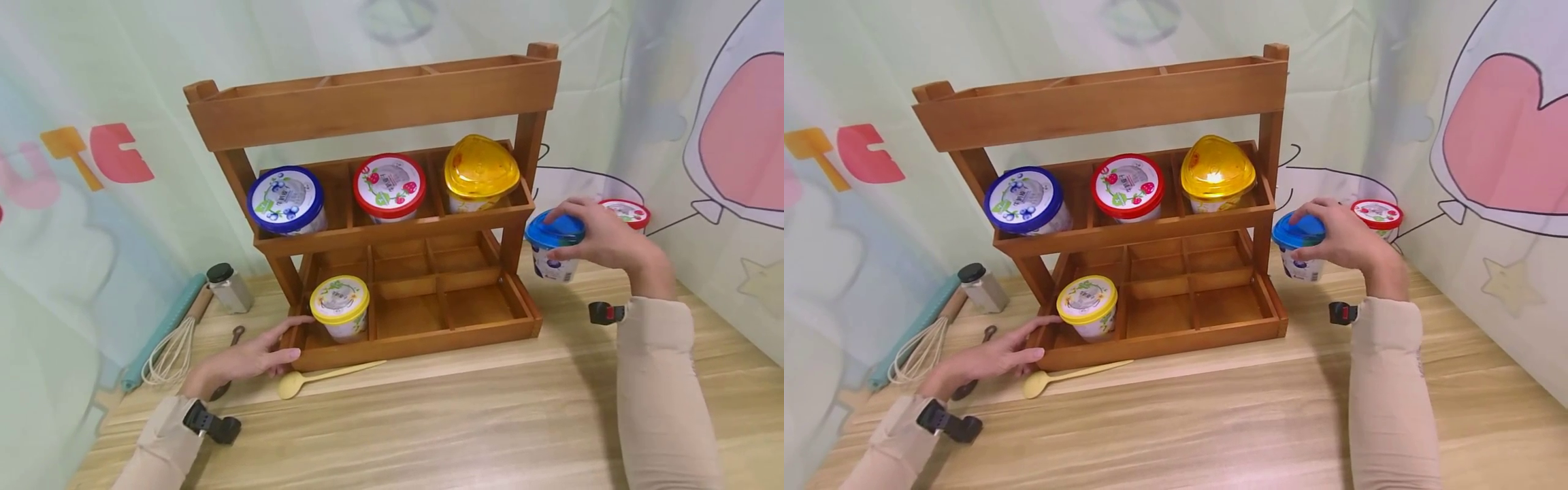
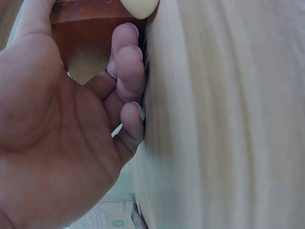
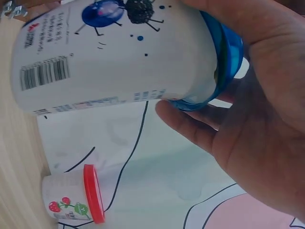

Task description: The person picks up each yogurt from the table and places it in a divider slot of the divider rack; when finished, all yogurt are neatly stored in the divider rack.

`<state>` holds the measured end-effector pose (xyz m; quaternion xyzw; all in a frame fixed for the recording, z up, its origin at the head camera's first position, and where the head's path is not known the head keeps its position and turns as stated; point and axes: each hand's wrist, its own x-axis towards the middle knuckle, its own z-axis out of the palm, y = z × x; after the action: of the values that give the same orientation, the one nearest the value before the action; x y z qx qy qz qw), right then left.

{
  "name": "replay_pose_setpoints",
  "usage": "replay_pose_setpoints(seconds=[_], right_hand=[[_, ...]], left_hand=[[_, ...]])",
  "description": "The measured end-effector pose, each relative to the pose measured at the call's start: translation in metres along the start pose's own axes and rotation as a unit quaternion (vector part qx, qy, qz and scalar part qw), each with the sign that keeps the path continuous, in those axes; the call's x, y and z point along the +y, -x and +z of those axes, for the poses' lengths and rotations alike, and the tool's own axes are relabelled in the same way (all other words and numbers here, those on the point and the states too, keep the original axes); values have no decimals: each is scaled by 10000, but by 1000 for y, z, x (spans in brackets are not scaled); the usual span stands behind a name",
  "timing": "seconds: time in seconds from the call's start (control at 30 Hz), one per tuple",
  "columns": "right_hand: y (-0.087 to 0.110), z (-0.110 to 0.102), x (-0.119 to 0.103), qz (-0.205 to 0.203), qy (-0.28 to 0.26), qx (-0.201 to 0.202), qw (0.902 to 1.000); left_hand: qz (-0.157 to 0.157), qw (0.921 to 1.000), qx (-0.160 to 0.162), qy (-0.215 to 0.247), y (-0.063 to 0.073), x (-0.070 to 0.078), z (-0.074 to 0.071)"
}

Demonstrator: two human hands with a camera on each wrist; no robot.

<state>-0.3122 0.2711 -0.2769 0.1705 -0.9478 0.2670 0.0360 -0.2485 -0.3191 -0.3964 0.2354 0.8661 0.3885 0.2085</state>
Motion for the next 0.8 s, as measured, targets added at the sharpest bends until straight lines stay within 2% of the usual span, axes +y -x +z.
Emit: replay_pose_setpoints(seconds=[0.4, 0.63, 0.8], right_hand=[[6, -3, -10, -428, -67, -167, 9989], [7, -2, -16, -210, -517, -525, 9971], [7, -2, -20, -291, -613, -664, 9955]], left_hand=[[-30, 10000, -19, -6, 0, 1, 0], [-53, 10000, -13, -14, 1, 2, 0], [-34, 10000, -6, -48, 1, 2, -1]])
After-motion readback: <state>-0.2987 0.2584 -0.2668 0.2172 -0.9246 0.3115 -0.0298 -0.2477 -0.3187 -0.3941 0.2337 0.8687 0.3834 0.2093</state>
